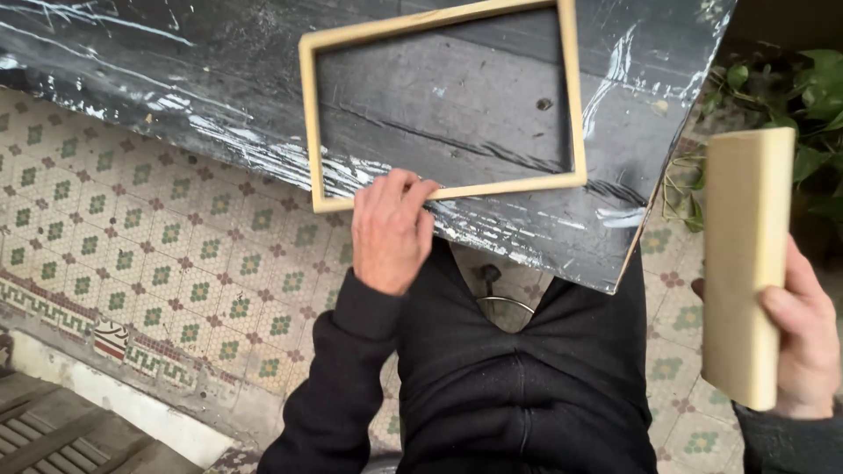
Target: Sanding the edges and surface of a wooden picture frame using a sanding block.
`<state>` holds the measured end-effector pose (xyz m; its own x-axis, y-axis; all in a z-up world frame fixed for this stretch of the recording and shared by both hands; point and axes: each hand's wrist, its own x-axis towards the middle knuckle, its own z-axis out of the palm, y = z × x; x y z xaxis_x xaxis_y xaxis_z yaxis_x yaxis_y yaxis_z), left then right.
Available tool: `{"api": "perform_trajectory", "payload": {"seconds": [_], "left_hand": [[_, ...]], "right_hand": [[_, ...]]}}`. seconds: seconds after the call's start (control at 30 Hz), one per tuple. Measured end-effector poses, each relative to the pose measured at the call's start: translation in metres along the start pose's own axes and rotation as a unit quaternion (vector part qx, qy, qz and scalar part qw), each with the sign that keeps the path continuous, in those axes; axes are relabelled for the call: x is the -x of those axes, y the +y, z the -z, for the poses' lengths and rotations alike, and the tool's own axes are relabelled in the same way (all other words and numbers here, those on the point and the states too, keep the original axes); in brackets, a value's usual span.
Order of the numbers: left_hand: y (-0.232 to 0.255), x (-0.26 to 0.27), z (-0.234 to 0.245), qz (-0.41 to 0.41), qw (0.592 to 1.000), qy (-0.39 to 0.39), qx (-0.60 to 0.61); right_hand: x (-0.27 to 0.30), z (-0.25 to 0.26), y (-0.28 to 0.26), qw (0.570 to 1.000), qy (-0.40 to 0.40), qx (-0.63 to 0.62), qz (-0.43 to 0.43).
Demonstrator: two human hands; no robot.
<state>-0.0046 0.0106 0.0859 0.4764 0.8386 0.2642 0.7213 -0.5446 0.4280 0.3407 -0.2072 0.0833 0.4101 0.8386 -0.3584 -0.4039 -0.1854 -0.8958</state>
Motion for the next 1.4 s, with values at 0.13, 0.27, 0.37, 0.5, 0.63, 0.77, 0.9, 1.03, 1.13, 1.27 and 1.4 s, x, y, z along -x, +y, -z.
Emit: {"api": "perform_trajectory", "payload": {"seconds": [0.13, 0.27, 0.37, 0.5, 0.63, 0.77, 0.9, 1.03, 1.13, 1.27, 1.4], "left_hand": [[-0.018, 0.006, -0.015, -0.040, 0.999, 0.009, -0.029], [0.014, 0.005, -0.027, -0.102, 0.994, 0.043, 0.007], [0.027, 0.007, -0.046, -0.122, 0.989, 0.049, 0.071], [0.029, 0.011, -0.061, -0.097, 0.986, 0.057, 0.122], [0.024, 0.010, -0.067, -0.095, 0.981, 0.077, 0.148], [0.021, 0.011, -0.069, -0.094, 0.980, 0.087, 0.155], [0.021, 0.011, -0.078, -0.114, 0.977, 0.091, 0.158], [0.021, 0.010, -0.069, -0.105, 0.977, 0.095, 0.158], [0.021, 0.007, -0.063, -0.101, 0.978, 0.089, 0.157], [0.018, 0.009, -0.070, -0.107, 0.976, 0.108, 0.157], [0.022, 0.011, -0.072, -0.105, 0.977, 0.092, 0.162]], "right_hand": [[0.001, -0.039, -0.006, 0.972, -0.014, 0.208, 0.106], [-0.014, -0.080, -0.013, 0.872, -0.072, 0.404, 0.266], [-0.032, -0.100, -0.006, 0.768, -0.087, 0.543, 0.327], [-0.043, -0.117, 0.000, 0.687, -0.103, 0.625, 0.357], [-0.039, -0.109, 0.005, 0.659, -0.155, 0.629, 0.381], [-0.047, -0.095, 0.006, 0.663, -0.152, 0.650, 0.339], [-0.039, -0.103, 0.003, 0.663, -0.117, 0.647, 0.358], [-0.056, -0.098, 0.003, 0.661, -0.117, 0.639, 0.376], [-0.041, -0.114, 0.003, 0.652, -0.117, 0.651, 0.372], [-0.047, -0.104, 0.004, 0.681, -0.147, 0.632, 0.341], [-0.039, -0.121, -0.007, 0.655, -0.107, 0.650, 0.370]]}}
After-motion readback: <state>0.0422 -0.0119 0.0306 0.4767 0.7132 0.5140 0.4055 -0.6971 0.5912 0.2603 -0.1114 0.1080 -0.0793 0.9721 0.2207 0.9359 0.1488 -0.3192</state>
